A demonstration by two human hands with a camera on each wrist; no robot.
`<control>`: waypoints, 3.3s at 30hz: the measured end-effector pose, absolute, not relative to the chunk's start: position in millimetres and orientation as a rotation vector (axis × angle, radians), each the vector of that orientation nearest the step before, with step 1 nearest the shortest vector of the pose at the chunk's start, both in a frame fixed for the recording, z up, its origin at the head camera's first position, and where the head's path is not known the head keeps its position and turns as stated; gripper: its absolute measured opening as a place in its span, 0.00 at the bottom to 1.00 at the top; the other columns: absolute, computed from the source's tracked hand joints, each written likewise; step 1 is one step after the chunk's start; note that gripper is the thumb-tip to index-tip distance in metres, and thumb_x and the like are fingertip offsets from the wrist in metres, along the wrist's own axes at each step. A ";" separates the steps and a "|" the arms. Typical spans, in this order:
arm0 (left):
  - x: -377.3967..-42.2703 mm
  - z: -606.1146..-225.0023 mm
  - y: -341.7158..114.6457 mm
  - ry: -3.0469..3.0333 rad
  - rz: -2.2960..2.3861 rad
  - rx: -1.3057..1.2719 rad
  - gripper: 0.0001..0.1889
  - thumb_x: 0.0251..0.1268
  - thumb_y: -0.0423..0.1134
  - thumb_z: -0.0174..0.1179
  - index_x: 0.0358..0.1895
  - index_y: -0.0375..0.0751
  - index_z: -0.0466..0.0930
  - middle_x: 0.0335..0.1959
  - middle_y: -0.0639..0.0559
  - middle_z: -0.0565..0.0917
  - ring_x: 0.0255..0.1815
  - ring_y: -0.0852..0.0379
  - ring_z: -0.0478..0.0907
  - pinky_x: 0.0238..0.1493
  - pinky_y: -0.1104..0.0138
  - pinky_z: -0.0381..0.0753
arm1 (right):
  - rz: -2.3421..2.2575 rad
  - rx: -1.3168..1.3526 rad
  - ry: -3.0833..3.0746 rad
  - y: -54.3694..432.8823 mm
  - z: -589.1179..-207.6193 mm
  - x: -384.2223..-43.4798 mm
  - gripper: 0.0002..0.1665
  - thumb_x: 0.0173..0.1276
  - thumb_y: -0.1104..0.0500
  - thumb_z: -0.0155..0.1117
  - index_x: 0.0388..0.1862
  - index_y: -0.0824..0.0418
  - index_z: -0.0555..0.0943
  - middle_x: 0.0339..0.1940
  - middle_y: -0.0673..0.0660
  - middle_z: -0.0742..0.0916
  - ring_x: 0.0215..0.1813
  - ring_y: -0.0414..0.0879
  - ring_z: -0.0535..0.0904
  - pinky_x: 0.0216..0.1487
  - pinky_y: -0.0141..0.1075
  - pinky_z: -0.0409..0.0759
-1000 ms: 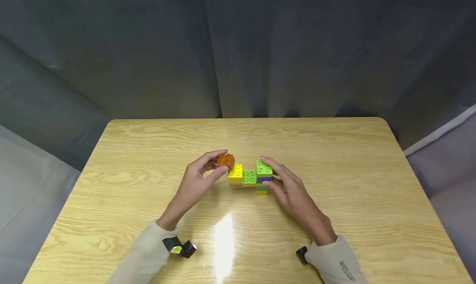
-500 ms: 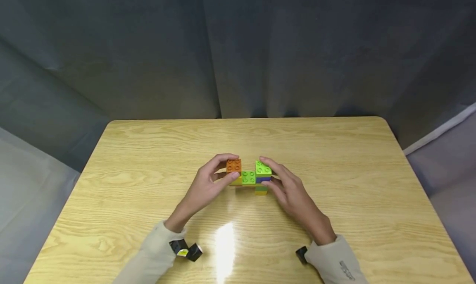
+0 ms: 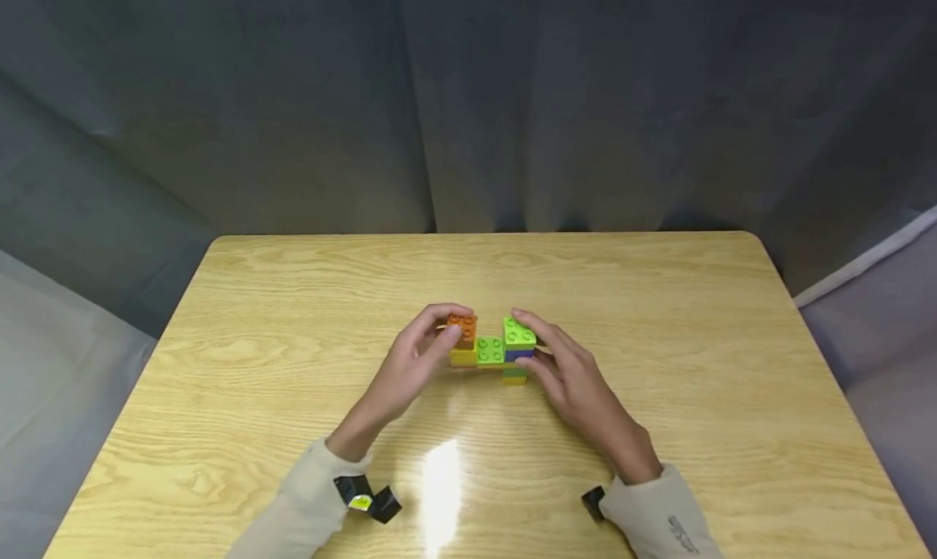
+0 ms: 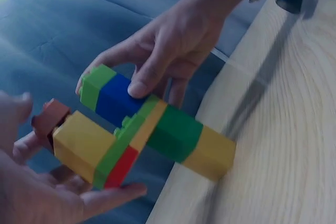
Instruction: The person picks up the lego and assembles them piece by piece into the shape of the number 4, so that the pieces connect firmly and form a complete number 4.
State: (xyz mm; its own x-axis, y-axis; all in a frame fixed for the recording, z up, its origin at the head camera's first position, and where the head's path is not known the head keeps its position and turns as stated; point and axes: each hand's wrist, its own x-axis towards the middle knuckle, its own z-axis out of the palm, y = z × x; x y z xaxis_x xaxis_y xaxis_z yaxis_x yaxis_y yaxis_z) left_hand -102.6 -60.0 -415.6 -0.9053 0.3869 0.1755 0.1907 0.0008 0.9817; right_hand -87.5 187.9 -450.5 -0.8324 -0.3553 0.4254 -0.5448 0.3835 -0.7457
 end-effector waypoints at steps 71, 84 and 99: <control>-105.6 -400.2 -66.2 2.224 1.807 0.793 0.53 0.57 0.29 0.78 0.82 0.56 0.55 0.80 0.49 0.60 0.62 0.46 0.78 0.47 0.63 0.89 | 1.519 0.649 -2.390 193.3 -422.0 -78.9 0.49 0.67 0.79 0.67 0.83 0.56 0.63 0.52 0.64 0.87 0.48 0.37 0.84 0.53 0.24 0.82; -98.2 -376.2 -75.0 2.788 1.489 1.456 0.57 0.47 0.34 0.85 0.79 0.33 0.55 0.82 0.39 0.57 0.77 0.47 0.65 0.34 0.80 0.78 | 1.548 0.638 -2.288 179.6 -380.2 -64.2 0.49 0.61 0.83 0.68 0.80 0.60 0.68 0.69 0.56 0.78 0.49 0.36 0.85 0.50 0.26 0.84; -100.4 -373.6 -85.7 2.998 1.336 1.456 0.51 0.41 0.44 0.88 0.70 0.32 0.70 0.69 0.40 0.77 0.68 0.49 0.77 0.59 0.68 0.82 | 1.518 0.682 -2.301 175.3 -378.7 -64.6 0.46 0.62 0.79 0.72 0.78 0.62 0.70 0.68 0.60 0.81 0.45 0.37 0.87 0.42 0.30 0.87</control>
